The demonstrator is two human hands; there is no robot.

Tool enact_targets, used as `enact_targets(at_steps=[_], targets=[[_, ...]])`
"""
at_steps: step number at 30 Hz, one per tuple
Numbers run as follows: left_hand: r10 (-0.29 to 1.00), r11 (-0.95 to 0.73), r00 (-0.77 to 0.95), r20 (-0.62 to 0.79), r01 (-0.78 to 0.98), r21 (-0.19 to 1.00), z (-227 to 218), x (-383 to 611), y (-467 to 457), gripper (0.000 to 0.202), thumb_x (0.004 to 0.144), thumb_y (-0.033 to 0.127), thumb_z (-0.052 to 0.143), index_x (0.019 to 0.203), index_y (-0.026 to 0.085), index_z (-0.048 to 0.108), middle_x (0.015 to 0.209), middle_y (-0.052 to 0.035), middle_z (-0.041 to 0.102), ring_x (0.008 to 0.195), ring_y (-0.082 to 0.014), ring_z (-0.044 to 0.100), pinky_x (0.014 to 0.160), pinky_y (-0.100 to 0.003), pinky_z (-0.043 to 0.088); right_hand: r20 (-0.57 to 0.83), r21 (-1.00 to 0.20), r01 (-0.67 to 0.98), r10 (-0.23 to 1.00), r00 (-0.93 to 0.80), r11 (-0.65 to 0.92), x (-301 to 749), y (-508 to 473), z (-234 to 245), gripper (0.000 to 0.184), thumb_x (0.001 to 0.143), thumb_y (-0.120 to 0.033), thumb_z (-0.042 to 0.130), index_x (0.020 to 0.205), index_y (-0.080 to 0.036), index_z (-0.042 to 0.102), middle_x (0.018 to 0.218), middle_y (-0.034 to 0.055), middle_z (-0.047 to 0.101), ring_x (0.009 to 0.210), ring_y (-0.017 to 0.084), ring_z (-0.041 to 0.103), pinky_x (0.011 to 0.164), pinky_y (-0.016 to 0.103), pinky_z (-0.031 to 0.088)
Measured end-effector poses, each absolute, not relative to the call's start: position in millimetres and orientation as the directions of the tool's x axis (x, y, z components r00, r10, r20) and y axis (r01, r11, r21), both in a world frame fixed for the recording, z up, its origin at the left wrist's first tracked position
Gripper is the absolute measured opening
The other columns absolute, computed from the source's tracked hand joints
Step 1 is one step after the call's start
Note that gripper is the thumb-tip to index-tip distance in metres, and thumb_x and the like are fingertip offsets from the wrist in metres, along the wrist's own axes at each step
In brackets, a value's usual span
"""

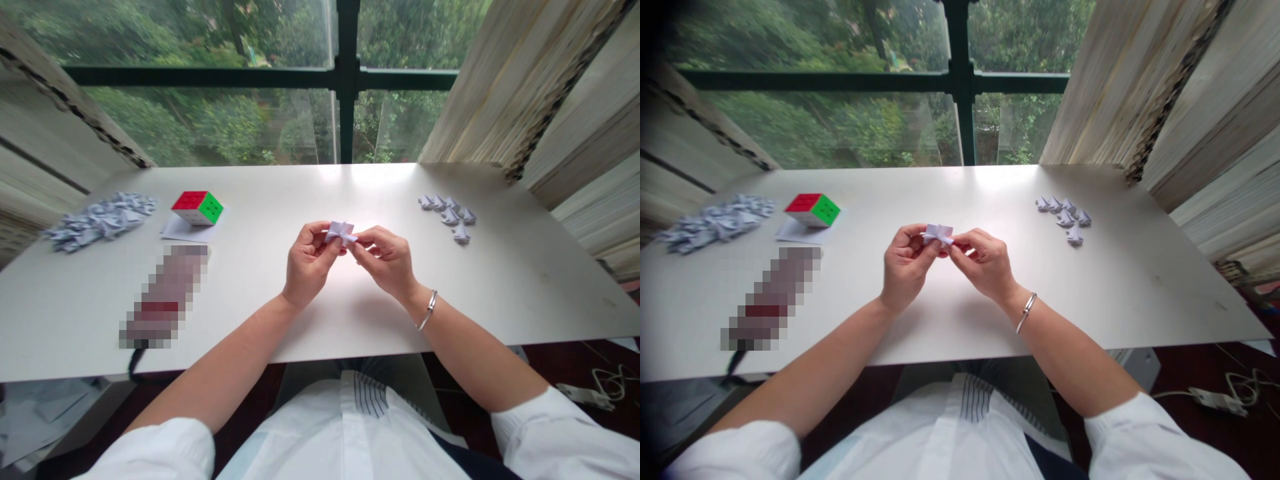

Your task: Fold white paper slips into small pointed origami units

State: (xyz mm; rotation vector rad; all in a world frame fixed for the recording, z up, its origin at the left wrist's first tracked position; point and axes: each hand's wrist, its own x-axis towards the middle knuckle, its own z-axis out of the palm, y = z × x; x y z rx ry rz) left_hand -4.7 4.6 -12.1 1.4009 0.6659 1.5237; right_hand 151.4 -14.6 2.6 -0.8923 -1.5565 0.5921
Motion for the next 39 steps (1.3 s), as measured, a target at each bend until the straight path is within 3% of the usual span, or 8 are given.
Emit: enact_targets(at_steps=[5,9,15,21,26,30,39], targets=[[0.888,-0.407,0.091,0.45,-0.298,0.863,-8.8,-4.7,3.3,0.041,0.08,0.026,0.077,0.112,0.023,0.052,0.093,-0.0012,0.074,0.083,-0.0142,0.073,0.079,-0.029,0.06,0.485,-0.87,0.109,0.874,0.02,0.48,151.2,-13.1,1.4,0.022,0.084,-0.04,0.071,0.082,-0.018,0.066,0.074,0.0019,0.067,0.062,0.013,0.064,0.051,0.025,0.056],[0.886,-0.406,0.097,0.453,-0.306,0.861,-6.5,-5.8,2.4,0.03,0.082,0.029,0.075,0.104,0.021,0.057,0.09,-0.0022,0.074,0.078,-0.0154,0.073,0.077,-0.03,0.06,0.42,-0.907,0.065,0.906,0.055,0.417,150.8,-12.4,2.0,0.028,0.084,-0.045,0.07,0.078,-0.019,0.062,0.069,0.0002,0.065,0.062,0.014,0.064,0.05,0.025,0.056],[0.901,-0.372,0.122,0.415,-0.273,0.887,-2.4,-5.8,-3.1,0.028,0.079,0.034,0.077,0.099,0.017,0.068,0.092,-0.0064,0.075,0.083,-0.0181,0.073,0.081,-0.033,0.061,0.47,-0.877,0.128,0.882,0.038,0.462,150.2,-12.0,0.1,0.022,0.085,-0.039,0.068,0.082,-0.019,0.061,0.073,0.0,0.066,0.063,0.012,0.063,0.052,0.024,0.056],[0.933,-0.329,0.059,0.354,-0.255,0.909,-1.7,-5.1,-1.5,0.028,0.079,0.038,0.077,0.094,0.016,0.07,0.086,-0.0052,0.075,0.076,-0.0181,0.073,0.076,-0.034,0.062,0.595,-0.787,0.21,0.804,0.007,0.58,149.8,-13.8,-2.2,0.027,0.086,-0.028,0.065,0.111,-0.027,0.053,0.083,-0.0033,0.065,0.07,0.011,0.065,0.051,0.019,0.053],[0.938,-0.337,0.015,0.347,-0.21,0.918,-1.4,-5.2,-1.6,0.027,0.079,0.038,0.076,0.092,0.016,0.071,0.083,-0.0046,0.075,0.074,-0.0164,0.073,0.072,-0.03,0.061,0.678,-0.689,0.349,0.735,0.002,0.634,151.7,-17.2,0.3,0.022,0.089,-0.027,0.062,0.11,-0.027,0.055,0.097,0.0005,0.065,0.07,0.01,0.064,0.055,0.022,0.057],[0.934,-0.347,0.011,0.356,-0.198,0.917,-2.3,-5.2,-1.7,0.024,0.078,0.036,0.078,0.09,0.016,0.072,0.081,-0.0034,0.075,0.072,-0.0142,0.071,0.073,-0.028,0.06,0.701,-0.632,0.403,0.71,-0.067,0.662,153.5,-18.9,5.5,0.01,0.09,-0.026,0.062,0.1,-0.024,0.063,0.096,0.0025,0.065,0.073,0.011,0.064,0.054,0.022,0.057],[0.915,-0.365,0.111,0.387,-0.176,0.914,-7.5,-7.0,-5.0,0.024,0.08,0.035,0.076,0.096,0.017,0.074,0.085,-0.0054,0.076,0.08,-0.0173,0.072,0.08,-0.031,0.06,0.694,-0.656,0.375,0.719,-0.043,0.655,153.6,-16.7,5.2,0.007,0.09,-0.026,0.064,0.094,-0.023,0.068,0.093,0.0022,0.061,0.074,0.011,0.064,0.055,0.022,0.057]])
